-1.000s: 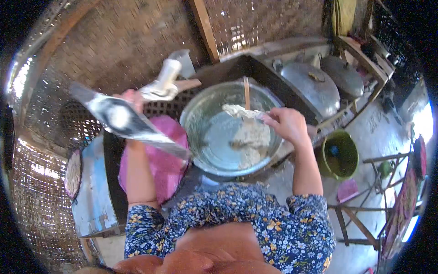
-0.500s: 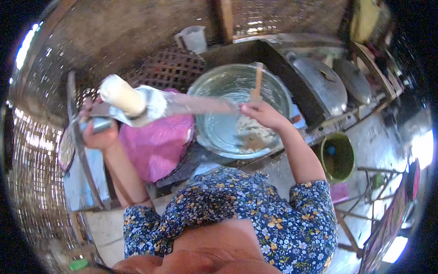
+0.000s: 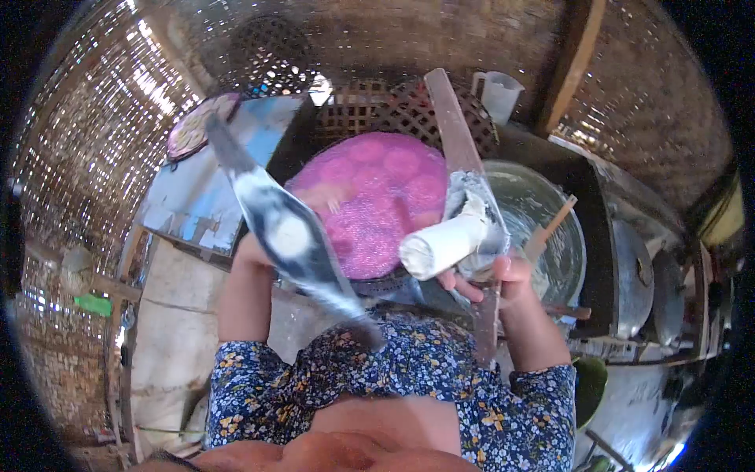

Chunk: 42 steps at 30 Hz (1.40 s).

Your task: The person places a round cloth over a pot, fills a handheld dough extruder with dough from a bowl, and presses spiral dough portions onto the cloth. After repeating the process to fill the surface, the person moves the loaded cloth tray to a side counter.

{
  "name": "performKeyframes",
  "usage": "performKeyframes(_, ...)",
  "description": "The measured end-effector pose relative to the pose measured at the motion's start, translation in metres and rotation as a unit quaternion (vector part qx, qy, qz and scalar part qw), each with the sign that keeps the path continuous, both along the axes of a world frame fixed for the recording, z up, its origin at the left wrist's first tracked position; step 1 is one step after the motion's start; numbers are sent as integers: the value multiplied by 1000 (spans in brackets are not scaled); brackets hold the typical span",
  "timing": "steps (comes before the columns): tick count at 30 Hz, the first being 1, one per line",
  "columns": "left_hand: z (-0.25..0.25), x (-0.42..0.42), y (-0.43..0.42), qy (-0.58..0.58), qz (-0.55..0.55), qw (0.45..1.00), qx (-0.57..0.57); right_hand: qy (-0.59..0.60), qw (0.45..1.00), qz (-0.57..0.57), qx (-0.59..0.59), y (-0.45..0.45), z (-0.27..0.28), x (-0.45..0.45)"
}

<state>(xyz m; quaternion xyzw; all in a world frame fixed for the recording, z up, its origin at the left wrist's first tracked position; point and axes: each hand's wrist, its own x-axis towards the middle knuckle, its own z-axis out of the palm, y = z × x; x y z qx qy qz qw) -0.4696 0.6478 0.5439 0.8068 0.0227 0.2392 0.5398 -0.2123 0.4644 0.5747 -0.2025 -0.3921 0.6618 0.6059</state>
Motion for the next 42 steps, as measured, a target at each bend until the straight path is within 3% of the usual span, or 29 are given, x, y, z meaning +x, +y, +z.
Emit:
performKeyframes(1, 12, 2, -18, -12, 4, 1000, 22, -56, 998, -22, 0, 4, 7, 2)
performKeyframes(2, 3, -1, -30, -6, 56, 997, -57, -118, 989, -88, 11, 5, 16, -8)
performKeyframes(3, 5, 1, -35, 46, 102, 994, 5, -182, 971, -153, 14, 6, 25, -19)
performKeyframes(6, 16, 9, -45, 108, 211, 947, 217, -410, 885, -162, 147, 17, 24, -16)
performKeyframes(8, 13, 14, -45, 83, 240, 936, 244, -528, 790, -188, 249, 25, 26, -18)
performKeyframes(10, 12, 14, -43, 79, 245, 945, 203, -681, 581, -222, 385, 29, 42, -20)
performKeyframes(11, 15, 14, -44, 143, 265, 913, 275, -644, 643, -219, 352, 26, 46, -28)
performKeyframes(15, 7, 19, -39, 65, 278, 913, 292, -653, 616, -210, 387, 28, 44, -35)
performKeyframes(18, 0, 24, -38, 255, 235, 900, 263, -660, 604, -216, 392, 25, 33, -39)
performKeyframes(22, -15, 39, -40, 248, 254, 902, 245, -669, 618, -244, 333, 27, 9, -47)
performKeyframes(23, -24, 42, -40, 72, 310, 906, 280, -677, 622, -239, 314, 28, 6, -48)
performKeyframes(26, -34, 44, -34, 104, 318, 913, 233, -681, 654, -182, 274, 37, 7, -44)
performKeyframes(28, -36, 43, -31, 51, 334, 927, 166, -539, 820, -72, 177, 51, 7, -33)
performKeyframes(29, -37, 42, -29, 25, 337, 932, 130, -453, 883, -18, 119, 54, 4, -26)
performKeyframes(30, -33, 44, -28, 4, 348, 924, 156, -409, 908, 78, 42, 55, -4, -14)
performKeyframes(32, -24, 36, -19, -35, 257, 966, 2, -302, 910, 262, -113, 54, -16, 9)
performKeyframes(33, -19, 23, -6, -70, 134, 978, -147, -258, 924, 262, -104, 49, -13, -2)
performKeyframes(34, -11, 15, 12, -102, 8, 952, -290, -217, 928, 278, -123, 48, -16, 0)
performKeyframes(36, 42, 20, 25, -317, -66, 886, -334, -126, 928, 311, -164, 43, -24, 0)
performKeyframes(37, 56, 23, 27, -354, -57, 881, -310, -121, 921, 337, -154, 45, -24, -1)
performKeyframes(40, 64, 33, 29, -427, -202, 837, -276, -98, 902, 406, -111, 47, -35, 13)
performKeyframes(42, 57, 36, 35, -448, -250, 806, -294, -154, 901, 372, -163, 47, -22, 25)
